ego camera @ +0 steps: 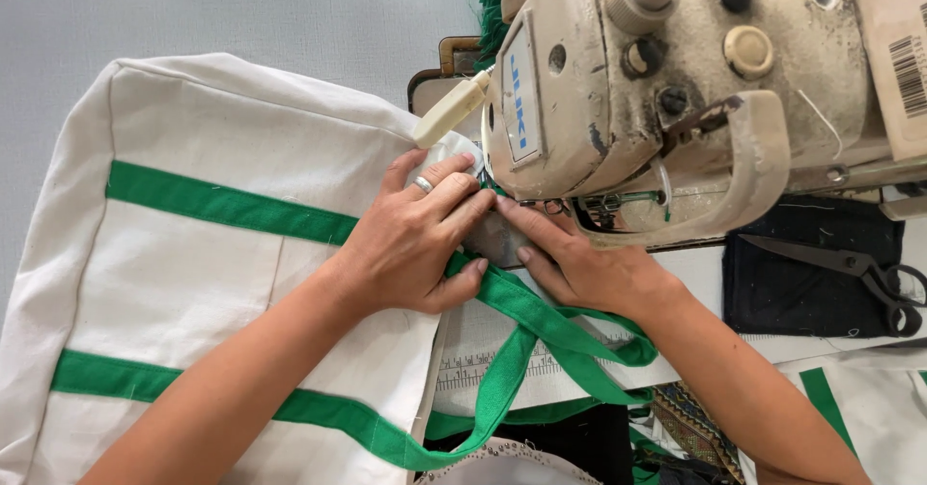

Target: Sewing straps onto tote bags and trimming excess fabric using an industrial sewing machine and scissors.

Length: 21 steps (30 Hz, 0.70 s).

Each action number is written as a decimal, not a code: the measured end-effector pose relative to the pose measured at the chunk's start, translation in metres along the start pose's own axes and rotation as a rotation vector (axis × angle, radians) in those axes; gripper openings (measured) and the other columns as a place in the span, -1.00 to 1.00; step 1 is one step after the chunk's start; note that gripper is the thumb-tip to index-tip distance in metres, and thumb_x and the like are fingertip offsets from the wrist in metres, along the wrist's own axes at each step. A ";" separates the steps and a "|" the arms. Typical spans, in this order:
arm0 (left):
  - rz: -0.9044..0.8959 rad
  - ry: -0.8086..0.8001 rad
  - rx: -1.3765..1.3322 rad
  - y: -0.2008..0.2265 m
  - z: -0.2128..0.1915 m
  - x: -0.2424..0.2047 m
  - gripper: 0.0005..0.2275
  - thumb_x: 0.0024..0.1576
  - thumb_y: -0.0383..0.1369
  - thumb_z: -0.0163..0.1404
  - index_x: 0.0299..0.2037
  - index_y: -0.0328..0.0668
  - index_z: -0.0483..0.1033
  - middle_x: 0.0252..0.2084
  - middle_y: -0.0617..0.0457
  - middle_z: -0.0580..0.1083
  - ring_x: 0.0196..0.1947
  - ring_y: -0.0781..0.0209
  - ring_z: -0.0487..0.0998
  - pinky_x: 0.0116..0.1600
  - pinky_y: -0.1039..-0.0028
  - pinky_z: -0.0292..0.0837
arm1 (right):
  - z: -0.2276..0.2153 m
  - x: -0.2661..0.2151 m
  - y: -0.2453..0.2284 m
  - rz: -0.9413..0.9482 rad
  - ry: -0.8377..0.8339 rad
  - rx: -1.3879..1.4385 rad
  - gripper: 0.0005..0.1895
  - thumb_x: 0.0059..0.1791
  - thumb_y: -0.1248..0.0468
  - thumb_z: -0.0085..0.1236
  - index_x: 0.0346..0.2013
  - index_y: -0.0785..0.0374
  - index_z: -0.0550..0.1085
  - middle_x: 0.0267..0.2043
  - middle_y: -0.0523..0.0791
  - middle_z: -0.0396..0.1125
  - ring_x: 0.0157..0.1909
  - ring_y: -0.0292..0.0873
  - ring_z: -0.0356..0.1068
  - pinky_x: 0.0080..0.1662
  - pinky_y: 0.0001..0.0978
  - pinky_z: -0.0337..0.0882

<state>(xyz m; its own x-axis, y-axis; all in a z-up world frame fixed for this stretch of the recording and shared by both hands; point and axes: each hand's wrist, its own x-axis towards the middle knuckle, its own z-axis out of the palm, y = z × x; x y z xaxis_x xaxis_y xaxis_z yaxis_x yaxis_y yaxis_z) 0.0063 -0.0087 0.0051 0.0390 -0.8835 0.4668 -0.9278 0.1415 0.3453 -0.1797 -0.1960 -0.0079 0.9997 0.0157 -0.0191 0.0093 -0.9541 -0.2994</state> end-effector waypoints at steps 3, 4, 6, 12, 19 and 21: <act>-0.023 -0.021 0.010 0.000 -0.001 0.001 -0.52 0.02 -0.10 -0.03 0.06 -0.29 0.42 -0.11 -0.10 0.47 0.23 -0.22 0.48 0.25 -0.11 0.16 | 0.018 -0.013 0.012 -0.028 0.092 -0.112 -0.41 0.11 0.00 -0.09 0.40 0.10 0.16 0.38 -0.02 0.24 0.32 0.06 0.35 0.06 -0.05 0.41; -0.024 -0.021 0.010 0.000 -0.001 0.001 -0.52 0.02 -0.10 -0.03 0.06 -0.29 0.42 -0.11 -0.10 0.47 0.23 -0.22 0.48 0.25 -0.11 0.16 | 0.013 -0.011 0.008 -0.029 0.092 -0.112 -0.41 0.11 0.00 -0.09 0.40 0.10 0.16 0.38 -0.02 0.24 0.32 0.06 0.35 0.06 -0.05 0.41; -0.007 -0.021 0.025 -0.001 -0.001 0.000 -0.51 0.07 -0.08 -0.05 0.10 -0.26 0.44 -0.07 -0.10 0.48 0.23 -0.23 0.47 0.25 -0.13 0.16 | 0.004 -0.006 0.000 0.054 -0.008 -0.069 -0.39 0.09 -0.04 -0.13 0.41 0.04 0.16 0.36 -0.11 0.29 0.23 -0.09 0.42 -0.38 -0.19 0.51; 0.005 0.013 0.006 -0.001 0.001 -0.001 -0.55 0.11 -0.07 -0.06 0.00 -0.29 0.52 -0.09 -0.12 0.45 0.22 -0.24 0.47 0.27 -0.15 0.14 | -0.007 0.001 -0.010 0.275 -0.288 0.081 -0.34 0.05 -0.09 -0.18 0.45 -0.22 0.02 0.49 -0.20 0.07 0.34 0.03 0.26 -0.31 0.29 0.52; 0.033 0.010 0.050 -0.002 0.002 -0.001 -0.54 0.09 -0.05 -0.04 -0.08 -0.35 0.56 -0.13 -0.11 0.42 0.21 -0.23 0.48 0.22 -0.18 0.19 | -0.007 0.000 -0.006 0.270 -0.276 0.136 -0.43 0.06 -0.06 -0.20 0.38 -0.17 0.08 0.41 -0.16 0.16 0.37 -0.07 0.24 -0.27 0.18 0.51; 0.048 -0.012 0.088 -0.001 0.002 0.000 -0.53 0.09 -0.03 -0.06 -0.09 -0.37 0.56 -0.14 -0.10 0.41 0.21 -0.22 0.47 0.23 -0.17 0.19 | -0.002 -0.002 -0.001 0.247 -0.224 0.138 -0.34 0.06 -0.07 -0.16 0.46 -0.20 0.02 0.52 -0.08 0.12 0.42 0.06 0.23 -0.26 0.12 0.55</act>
<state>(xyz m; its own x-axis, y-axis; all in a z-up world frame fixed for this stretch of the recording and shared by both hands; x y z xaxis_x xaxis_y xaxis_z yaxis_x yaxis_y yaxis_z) 0.0069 -0.0093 0.0030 -0.0106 -0.8818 0.4714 -0.9576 0.1447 0.2492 -0.1821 -0.1958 -0.0052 0.9413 -0.1305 -0.3114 -0.2506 -0.8880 -0.3855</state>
